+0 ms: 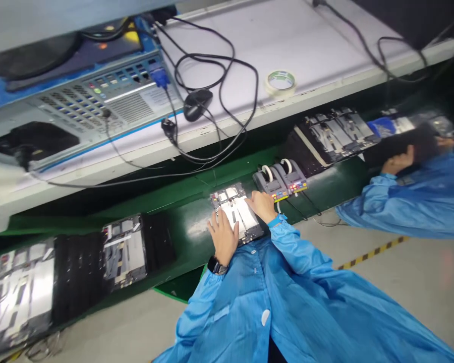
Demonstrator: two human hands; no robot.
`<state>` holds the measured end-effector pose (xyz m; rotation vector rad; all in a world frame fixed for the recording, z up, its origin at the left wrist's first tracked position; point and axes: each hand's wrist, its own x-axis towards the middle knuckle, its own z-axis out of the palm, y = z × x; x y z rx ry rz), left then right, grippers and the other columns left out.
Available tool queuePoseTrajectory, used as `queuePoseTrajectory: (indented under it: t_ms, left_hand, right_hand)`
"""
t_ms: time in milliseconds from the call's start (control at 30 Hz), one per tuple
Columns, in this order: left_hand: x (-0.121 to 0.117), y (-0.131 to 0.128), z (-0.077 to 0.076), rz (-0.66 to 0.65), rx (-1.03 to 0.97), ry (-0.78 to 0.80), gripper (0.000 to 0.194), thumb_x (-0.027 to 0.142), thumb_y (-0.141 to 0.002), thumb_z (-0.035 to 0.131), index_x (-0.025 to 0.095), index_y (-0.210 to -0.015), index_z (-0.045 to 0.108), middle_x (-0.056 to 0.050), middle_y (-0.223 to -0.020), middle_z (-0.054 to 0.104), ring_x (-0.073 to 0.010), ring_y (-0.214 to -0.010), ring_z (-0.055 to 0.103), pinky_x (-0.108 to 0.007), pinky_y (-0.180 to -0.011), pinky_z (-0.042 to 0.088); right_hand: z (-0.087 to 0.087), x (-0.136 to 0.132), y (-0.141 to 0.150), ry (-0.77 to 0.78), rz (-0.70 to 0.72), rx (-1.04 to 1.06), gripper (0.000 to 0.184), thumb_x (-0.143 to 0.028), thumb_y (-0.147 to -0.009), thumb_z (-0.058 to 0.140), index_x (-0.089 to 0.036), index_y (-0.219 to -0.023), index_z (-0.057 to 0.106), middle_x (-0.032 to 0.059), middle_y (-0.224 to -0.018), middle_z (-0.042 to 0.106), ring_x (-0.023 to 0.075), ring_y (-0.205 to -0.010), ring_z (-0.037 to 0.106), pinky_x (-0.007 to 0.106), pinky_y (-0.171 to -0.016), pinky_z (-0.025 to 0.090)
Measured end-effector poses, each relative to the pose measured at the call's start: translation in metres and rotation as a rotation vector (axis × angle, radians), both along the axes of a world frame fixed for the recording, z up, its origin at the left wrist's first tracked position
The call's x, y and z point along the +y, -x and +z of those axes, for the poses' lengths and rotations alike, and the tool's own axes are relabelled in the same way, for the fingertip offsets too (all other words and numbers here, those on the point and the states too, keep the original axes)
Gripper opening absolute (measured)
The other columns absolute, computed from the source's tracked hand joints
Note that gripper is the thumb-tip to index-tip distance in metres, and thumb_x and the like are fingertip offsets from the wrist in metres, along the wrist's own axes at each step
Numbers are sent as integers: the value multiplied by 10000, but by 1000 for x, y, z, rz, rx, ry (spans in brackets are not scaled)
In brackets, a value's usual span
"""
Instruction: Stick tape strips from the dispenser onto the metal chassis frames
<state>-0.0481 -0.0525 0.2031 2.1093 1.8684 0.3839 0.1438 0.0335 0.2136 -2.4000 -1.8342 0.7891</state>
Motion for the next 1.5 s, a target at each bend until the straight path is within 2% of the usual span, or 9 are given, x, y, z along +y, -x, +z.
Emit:
queuePoseTrajectory:
  t_ms: [100,233,300,533,767,900,1100,1333,1500]
  left_hand:
    - [5,-2,2,5,-21,-10,628,470,-1015,488,179,-1571,452,-192,-1642,421,-416,-1572,256,-717,-1247,183]
    - [14,-10,0,-21,-48,-29,594,478,-1012,493,203,-1538,498,-203,-1601,463,-412,-1549,295,-716,-1237,183]
    - [16,-14,-2,-30,-34,-31,599,480,-1012,489,189,-1536,498,-214,-1596,462,-410,-1539,313,-712,-1232,195]
    - [16,-21,-1,-26,44,-34,619,468,-1012,486,171,-1555,462,-233,-1595,448,-412,-1521,332,-718,-1211,230]
    - [11,-17,2,21,56,-47,651,476,-1004,495,133,-1555,442,-247,-1591,444,-427,-1527,305,-724,-1218,198]
    - [10,-16,2,-3,137,-25,663,455,-1022,451,86,-1570,407,-251,-1614,417,-415,-1532,301,-702,-1234,191]
    - [11,-17,3,-9,187,-15,654,445,-1028,435,89,-1576,407,-242,-1613,421,-407,-1538,298,-677,-1234,222]
    - [10,-16,4,9,145,-10,583,399,-1012,472,123,-1526,476,-231,-1591,442,-403,-1529,310,-666,-1230,224]
    - [31,-18,10,-13,57,-55,477,373,-1014,483,153,-1429,566,-202,-1533,490,-351,-1483,372,-543,-1229,289]
  right_hand:
    - [-22,-32,-69,-125,-329,151,293,-463,-968,590,-196,-944,708,90,-902,774,232,-919,722,276,-790,496]
    - [-53,-61,-144,-276,-1090,492,185,-358,-897,634,-200,-806,602,12,-613,639,174,-604,630,238,-567,488]
    - [-65,-62,-161,-284,-1255,611,205,-362,-892,651,-212,-791,555,-39,-527,549,132,-475,537,213,-474,453]
    - [-96,-43,-169,-329,-1330,790,178,-252,-824,727,-193,-786,564,-61,-528,536,83,-444,517,160,-442,459]
    - [-131,-59,-178,-437,-1443,807,85,-211,-841,634,-194,-882,561,-48,-620,601,96,-514,594,168,-476,498]
    - [-148,-51,-179,-574,-1511,962,273,-218,-786,730,-213,-947,510,-32,-756,680,127,-680,693,227,-592,599]
    - [-169,-27,-181,-687,-1626,1000,429,-130,-679,771,-231,-943,448,-70,-709,632,109,-613,645,238,-577,610]
    - [-166,-51,-186,-775,-1619,844,494,-208,-643,789,-238,-986,435,-74,-735,622,109,-587,605,205,-508,529]
    - [-136,-78,-159,-842,-1190,786,556,-320,-676,787,-208,-1146,511,-42,-792,655,147,-645,656,244,-557,537]
